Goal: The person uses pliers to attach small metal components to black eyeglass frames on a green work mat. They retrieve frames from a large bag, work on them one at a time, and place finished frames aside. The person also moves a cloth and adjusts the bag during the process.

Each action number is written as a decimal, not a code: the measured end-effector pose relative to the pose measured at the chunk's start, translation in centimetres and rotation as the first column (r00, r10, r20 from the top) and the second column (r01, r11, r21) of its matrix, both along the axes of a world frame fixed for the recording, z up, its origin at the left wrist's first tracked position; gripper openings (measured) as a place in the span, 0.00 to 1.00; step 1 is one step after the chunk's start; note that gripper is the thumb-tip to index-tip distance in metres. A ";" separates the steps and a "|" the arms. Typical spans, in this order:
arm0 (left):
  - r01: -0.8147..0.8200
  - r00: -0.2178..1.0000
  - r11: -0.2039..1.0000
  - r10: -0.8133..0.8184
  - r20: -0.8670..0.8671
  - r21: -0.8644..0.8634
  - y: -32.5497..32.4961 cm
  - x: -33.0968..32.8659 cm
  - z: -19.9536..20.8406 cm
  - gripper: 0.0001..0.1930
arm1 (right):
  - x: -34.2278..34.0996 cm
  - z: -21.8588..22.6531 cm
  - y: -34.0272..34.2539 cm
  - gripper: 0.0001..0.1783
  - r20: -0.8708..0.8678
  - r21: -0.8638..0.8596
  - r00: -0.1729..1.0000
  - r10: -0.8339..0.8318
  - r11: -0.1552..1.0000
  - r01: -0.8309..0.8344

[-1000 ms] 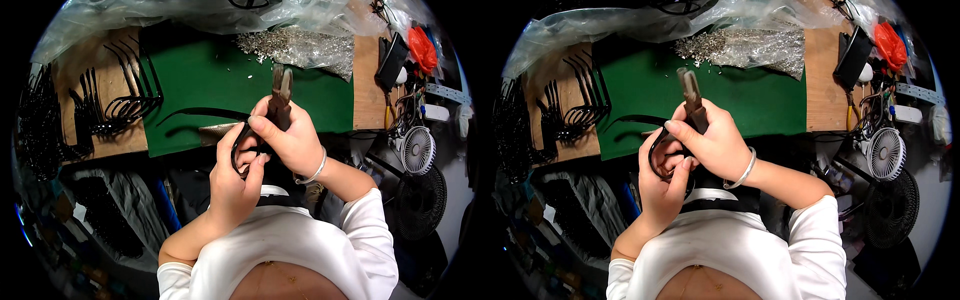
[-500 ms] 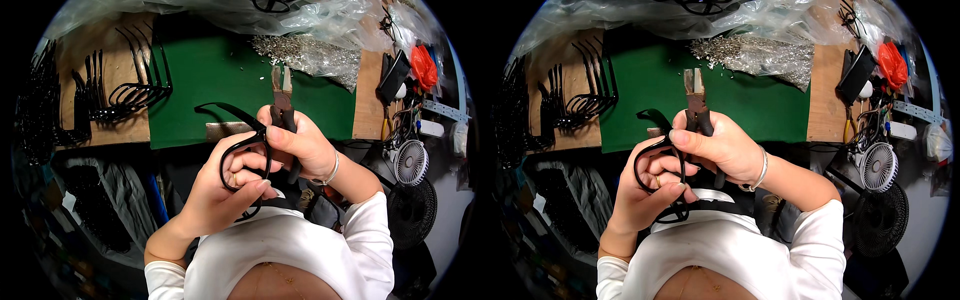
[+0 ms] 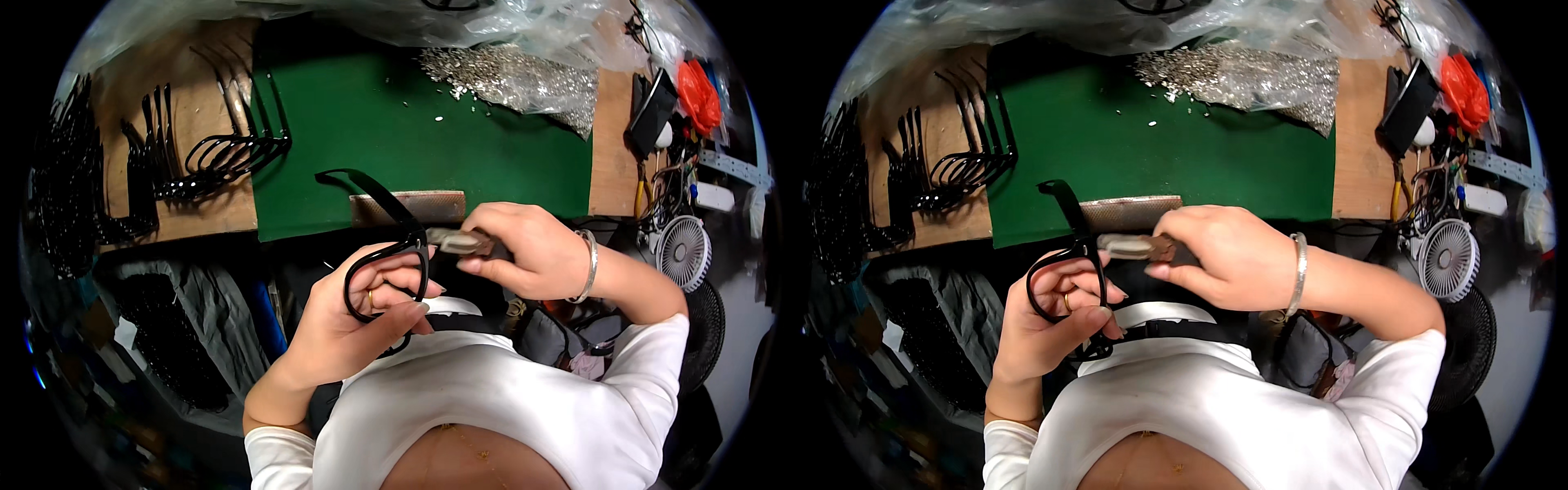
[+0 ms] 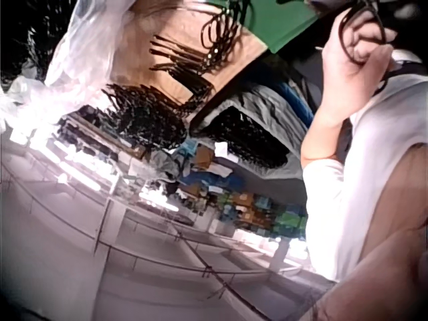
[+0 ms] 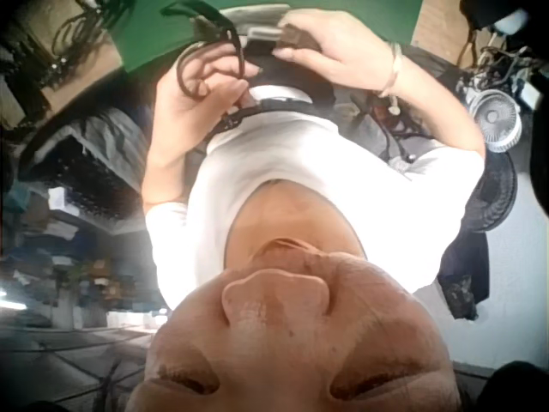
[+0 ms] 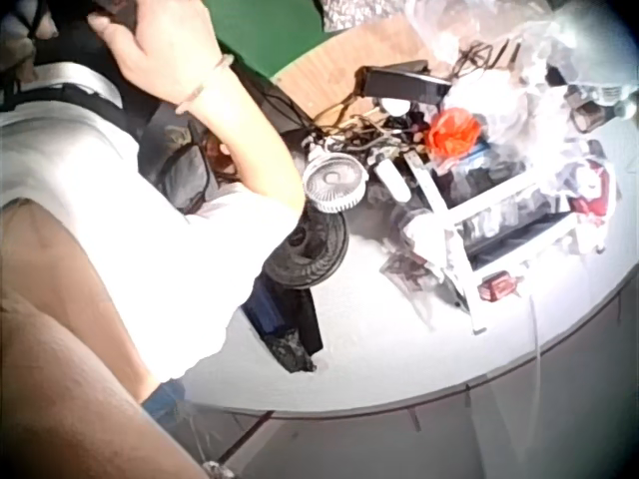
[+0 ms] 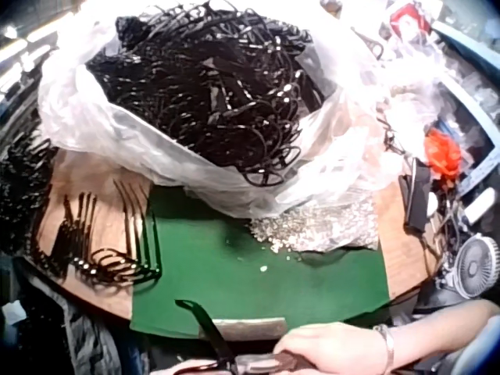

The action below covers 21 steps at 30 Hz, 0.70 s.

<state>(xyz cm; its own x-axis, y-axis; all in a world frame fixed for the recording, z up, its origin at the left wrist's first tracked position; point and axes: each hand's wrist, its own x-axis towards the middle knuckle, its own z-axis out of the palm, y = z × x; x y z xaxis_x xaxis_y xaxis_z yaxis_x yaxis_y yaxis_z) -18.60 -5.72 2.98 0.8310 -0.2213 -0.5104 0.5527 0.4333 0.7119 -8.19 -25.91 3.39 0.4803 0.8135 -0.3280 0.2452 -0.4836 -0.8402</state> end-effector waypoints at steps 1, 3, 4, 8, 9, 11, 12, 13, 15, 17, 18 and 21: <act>-0.013 1.000 1.000 0.013 0.010 -0.007 -0.1 0.0 0.0 0.21 | 0.0 -0.4 0.0 0.10 0.028 0.032 0.999 0.027 0.999 -0.028; 0.010 1.000 0.999 -0.010 0.009 0.040 -0.2 0.1 0.2 0.21 | 0.0 -0.9 0.1 0.11 0.078 0.054 0.996 0.052 0.997 -0.056; 0.005 1.000 0.999 -0.005 0.016 0.044 -0.3 0.0 0.2 0.21 | 0.1 -0.9 0.3 0.11 0.097 0.051 0.994 0.059 0.997 -0.064; -0.003 1.000 0.997 0.000 0.028 0.081 -0.7 -0.4 0.2 0.22 | 0.2 -1.0 0.4 0.10 0.183 0.055 0.979 0.086 0.994 -0.098; -0.006 1.000 0.995 0.004 0.025 0.098 -0.9 -0.5 0.3 0.22 | 0.2 -1.1 0.5 0.11 0.193 0.069 0.977 0.090 0.992 -0.105; 0.016 1.000 0.990 -0.018 0.017 0.138 -1.1 -0.3 0.5 0.22 | 0.4 -1.3 0.5 0.11 0.216 0.088 0.972 0.092 0.990 -0.113; 0.039 0.999 0.986 -0.041 0.011 0.165 -1.0 -0.2 0.7 0.21 | 0.4 -1.5 0.5 0.11 0.245 0.107 0.966 0.080 0.988 -0.109; 0.060 0.998 0.980 -0.061 0.003 0.192 -1.1 -0.2 0.8 0.21 | 0.4 -1.7 0.5 0.11 0.273 0.126 0.960 0.070 0.986 -0.107; 0.045 0.999 0.969 -0.047 0.002 0.243 -1.3 -0.5 0.7 0.20 | 0.4 -1.8 0.5 0.12 0.349 0.123 0.935 0.066 0.986 -0.116; 0.035 0.996 0.941 -0.059 0.061 0.335 -1.5 -0.8 0.5 0.18 | 0.4 -2.0 0.6 0.13 0.442 0.080 0.893 0.082 0.988 -0.130; 0.028 0.989 0.916 -0.083 0.121 0.399 -1.6 -1.0 0.2 0.16 | 0.3 -2.2 0.6 0.13 0.471 0.087 0.879 0.072 0.988 -0.128; 0.041 0.948 0.806 -0.219 0.233 0.590 -1.6 -0.8 0.1 0.13 | 0.1 -2.8 0.6 0.13 0.536 0.094 0.843 0.050 0.989 -0.118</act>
